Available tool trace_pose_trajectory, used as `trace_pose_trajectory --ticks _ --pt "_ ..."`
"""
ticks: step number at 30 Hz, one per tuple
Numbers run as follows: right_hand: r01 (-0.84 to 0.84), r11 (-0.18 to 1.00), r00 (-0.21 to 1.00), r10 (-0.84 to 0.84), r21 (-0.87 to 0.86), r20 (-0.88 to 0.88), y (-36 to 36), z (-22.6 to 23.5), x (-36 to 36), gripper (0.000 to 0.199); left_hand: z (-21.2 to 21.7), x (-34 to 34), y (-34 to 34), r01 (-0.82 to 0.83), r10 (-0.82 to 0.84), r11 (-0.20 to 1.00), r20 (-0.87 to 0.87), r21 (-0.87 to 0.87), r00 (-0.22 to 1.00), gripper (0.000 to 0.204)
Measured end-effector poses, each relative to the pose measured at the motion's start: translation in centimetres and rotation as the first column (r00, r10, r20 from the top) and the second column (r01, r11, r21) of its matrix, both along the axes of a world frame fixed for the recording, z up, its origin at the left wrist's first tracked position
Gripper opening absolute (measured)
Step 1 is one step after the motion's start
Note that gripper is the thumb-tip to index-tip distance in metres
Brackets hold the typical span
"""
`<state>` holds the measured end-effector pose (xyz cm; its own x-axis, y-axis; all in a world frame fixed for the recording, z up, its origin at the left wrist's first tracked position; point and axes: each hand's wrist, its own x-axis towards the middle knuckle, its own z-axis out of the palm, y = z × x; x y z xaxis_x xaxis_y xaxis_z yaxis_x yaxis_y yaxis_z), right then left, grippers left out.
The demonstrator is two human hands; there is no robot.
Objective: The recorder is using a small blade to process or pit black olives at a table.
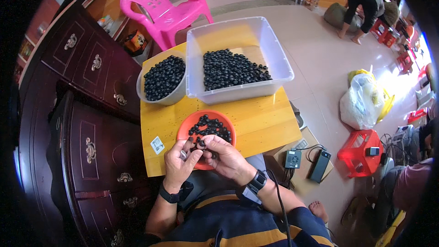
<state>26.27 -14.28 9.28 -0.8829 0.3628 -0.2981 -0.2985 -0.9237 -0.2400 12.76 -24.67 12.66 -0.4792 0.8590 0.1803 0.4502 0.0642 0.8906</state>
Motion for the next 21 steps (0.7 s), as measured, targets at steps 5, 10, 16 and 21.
trace_pose_trajectory --ticks 5,10,16,21 --pt "-0.033 0.999 0.999 0.033 0.005 -0.031 -0.8 0.1 -1.0 0.012 0.4 -1.8 -0.9 0.041 -0.042 0.999 -0.124 -0.017 0.991 0.034" --pt "-0.056 0.998 0.996 0.059 0.035 -0.068 -1.5 -0.2 -1.7 0.011 1.1 -1.9 -1.1 0.042 -0.052 0.998 -0.234 -0.046 0.971 0.036" --pt "-0.073 0.995 0.994 0.078 0.067 -0.076 -1.8 0.2 -2.2 0.01 0.8 -2.2 -1.3 0.033 -0.035 0.999 -0.278 -0.011 0.96 0.035" --pt "-0.101 0.99 0.99 0.11 0.099 -0.086 -1.8 0.1 -2.3 0.009 0.7 -2.4 -1.4 0.026 -0.026 1.0 -0.314 -0.007 0.949 0.037"
